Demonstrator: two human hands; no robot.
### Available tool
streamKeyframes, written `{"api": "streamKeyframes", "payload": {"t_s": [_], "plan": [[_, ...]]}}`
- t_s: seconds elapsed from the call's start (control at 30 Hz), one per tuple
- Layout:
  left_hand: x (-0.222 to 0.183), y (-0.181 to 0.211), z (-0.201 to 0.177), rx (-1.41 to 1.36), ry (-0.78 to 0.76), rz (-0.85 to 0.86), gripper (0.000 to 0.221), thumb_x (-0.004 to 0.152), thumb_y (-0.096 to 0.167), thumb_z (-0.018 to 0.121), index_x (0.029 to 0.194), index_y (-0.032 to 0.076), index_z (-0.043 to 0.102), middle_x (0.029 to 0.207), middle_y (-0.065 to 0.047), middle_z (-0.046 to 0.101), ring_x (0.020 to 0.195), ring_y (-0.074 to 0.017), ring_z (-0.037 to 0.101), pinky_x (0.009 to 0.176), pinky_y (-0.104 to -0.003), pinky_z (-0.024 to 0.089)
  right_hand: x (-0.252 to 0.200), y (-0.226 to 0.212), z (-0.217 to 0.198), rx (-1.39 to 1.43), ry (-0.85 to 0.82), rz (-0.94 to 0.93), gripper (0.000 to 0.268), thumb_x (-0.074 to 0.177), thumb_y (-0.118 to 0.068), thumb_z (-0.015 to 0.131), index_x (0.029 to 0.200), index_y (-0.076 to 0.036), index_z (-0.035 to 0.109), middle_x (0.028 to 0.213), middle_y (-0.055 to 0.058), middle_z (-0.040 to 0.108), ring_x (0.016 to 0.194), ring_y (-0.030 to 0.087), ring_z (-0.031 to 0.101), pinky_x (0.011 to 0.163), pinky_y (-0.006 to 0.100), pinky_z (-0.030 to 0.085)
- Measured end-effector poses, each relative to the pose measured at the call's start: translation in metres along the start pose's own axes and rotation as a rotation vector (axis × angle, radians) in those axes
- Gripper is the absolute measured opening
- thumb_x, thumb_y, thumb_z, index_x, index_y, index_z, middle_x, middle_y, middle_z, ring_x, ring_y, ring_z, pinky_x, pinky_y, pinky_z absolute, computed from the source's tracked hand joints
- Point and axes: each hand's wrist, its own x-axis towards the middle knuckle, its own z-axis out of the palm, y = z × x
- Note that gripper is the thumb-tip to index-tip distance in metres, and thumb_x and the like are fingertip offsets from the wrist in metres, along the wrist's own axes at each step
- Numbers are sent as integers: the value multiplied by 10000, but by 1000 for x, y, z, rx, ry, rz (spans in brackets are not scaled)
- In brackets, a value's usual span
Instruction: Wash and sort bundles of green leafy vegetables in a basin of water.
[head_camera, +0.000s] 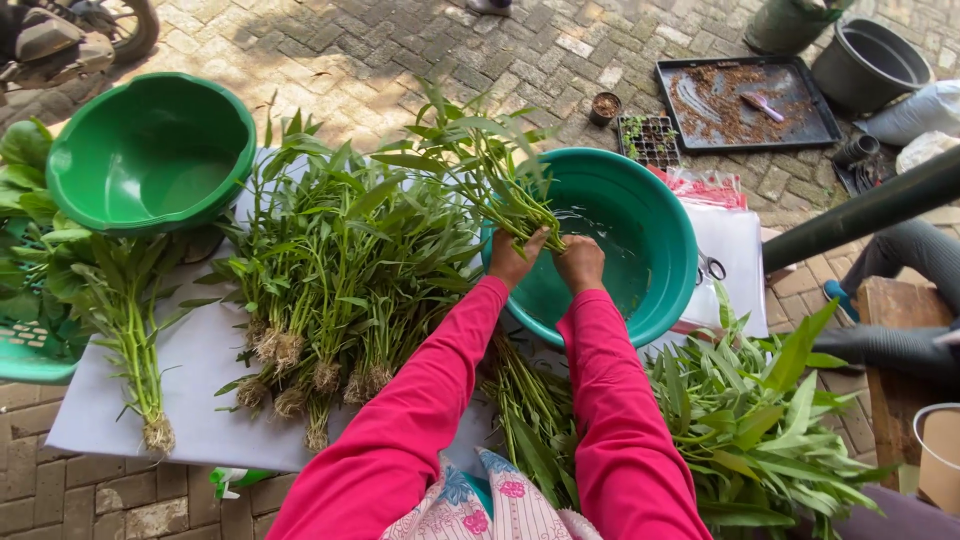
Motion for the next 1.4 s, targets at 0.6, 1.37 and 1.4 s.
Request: {"api": "streamKeyframes", "payload": {"t_s": [0.6,1.37,1.4], "plan": [[0,-7,13,54,-14,-79,222,927,261,731,1053,82,765,984,-103,778,891,-280,758,781,-389,592,5,10,-1,22,85,-142,332,957,-322,619,745,-87,719,784,201,682,768,423,687,708,517,562],[14,188,-327,192,-145,206,253,950,226,750,1154,78,728,1137,-78,746,987,-217,744,884,-329,609,17,83,39,272,-60,-6,279,961,-289,807,1062,-32,772,973,152,763,899,284,742,859,399,566],[4,190,-366,191,-150,205,253,950,226,750,1154,78,728,1137,-78,746,987,-217,744,884,-329,609,19,88,43,273,-60,0,279,961,-289,807,1062,-32,772,973,152,763,899,284,742,859,399,566]]}}
